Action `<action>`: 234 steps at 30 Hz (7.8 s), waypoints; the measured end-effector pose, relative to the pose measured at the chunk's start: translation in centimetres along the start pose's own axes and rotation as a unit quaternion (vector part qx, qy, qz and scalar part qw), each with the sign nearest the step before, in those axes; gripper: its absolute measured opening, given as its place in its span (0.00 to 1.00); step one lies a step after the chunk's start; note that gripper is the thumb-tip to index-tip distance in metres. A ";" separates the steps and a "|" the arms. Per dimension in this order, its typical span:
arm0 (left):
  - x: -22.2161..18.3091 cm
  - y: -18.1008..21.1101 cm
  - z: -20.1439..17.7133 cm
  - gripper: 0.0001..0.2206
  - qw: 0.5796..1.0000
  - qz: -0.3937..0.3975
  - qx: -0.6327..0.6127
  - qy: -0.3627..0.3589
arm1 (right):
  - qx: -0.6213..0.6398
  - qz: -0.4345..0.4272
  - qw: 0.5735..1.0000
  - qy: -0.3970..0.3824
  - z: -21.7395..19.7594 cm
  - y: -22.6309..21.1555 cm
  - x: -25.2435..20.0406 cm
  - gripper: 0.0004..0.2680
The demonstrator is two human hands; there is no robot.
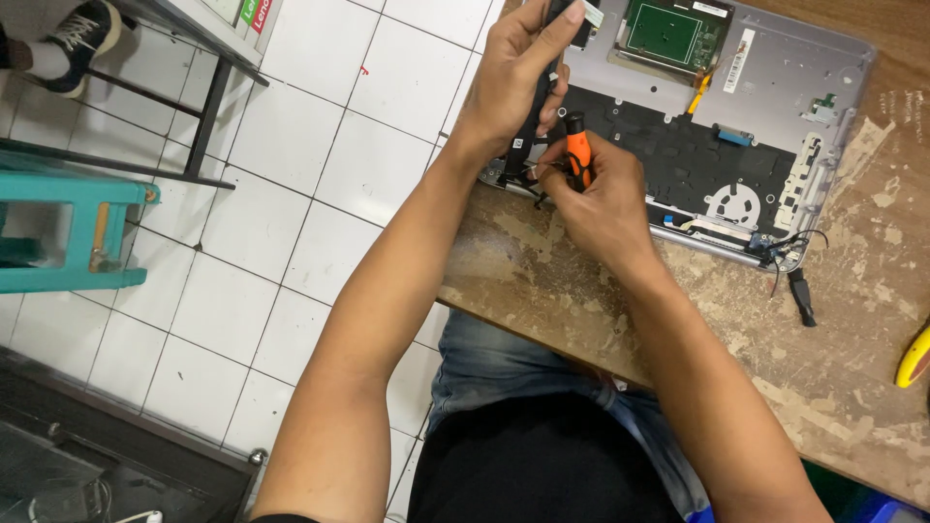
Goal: Removing screws and internal components from a laptop chassis using a screwdriver
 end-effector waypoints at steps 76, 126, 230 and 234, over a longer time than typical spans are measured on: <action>-3.9 -2.9 6.5 0.10 0.994 0.088 0.065 -0.004 | -0.278 -0.176 0.939 0.096 -11.9 4.4 -2.0 0.10; -7.4 -9.6 28.3 0.13 0.907 -0.162 -0.003 -0.389 | -0.214 -0.026 0.972 -0.093 -30.2 12.1 -8.4 0.09; -8.0 -10.4 28.5 0.17 0.864 -0.273 -0.003 -0.424 | -0.029 -0.300 0.940 0.159 -28.6 7.8 -10.3 0.06; -8.2 -10.8 28.3 0.18 0.864 -0.265 0.004 -0.427 | -0.025 -0.287 0.949 0.125 -28.9 8.1 -10.3 0.05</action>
Point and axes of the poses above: each hand's wrist, its own x-axis towards the middle knuckle, its own z-axis out of the palm, y = z × x, the point moved 7 cm from there along x, towards the middle knuckle, and after that the axes turned 6 degrees about y, right-handed, at the moved point
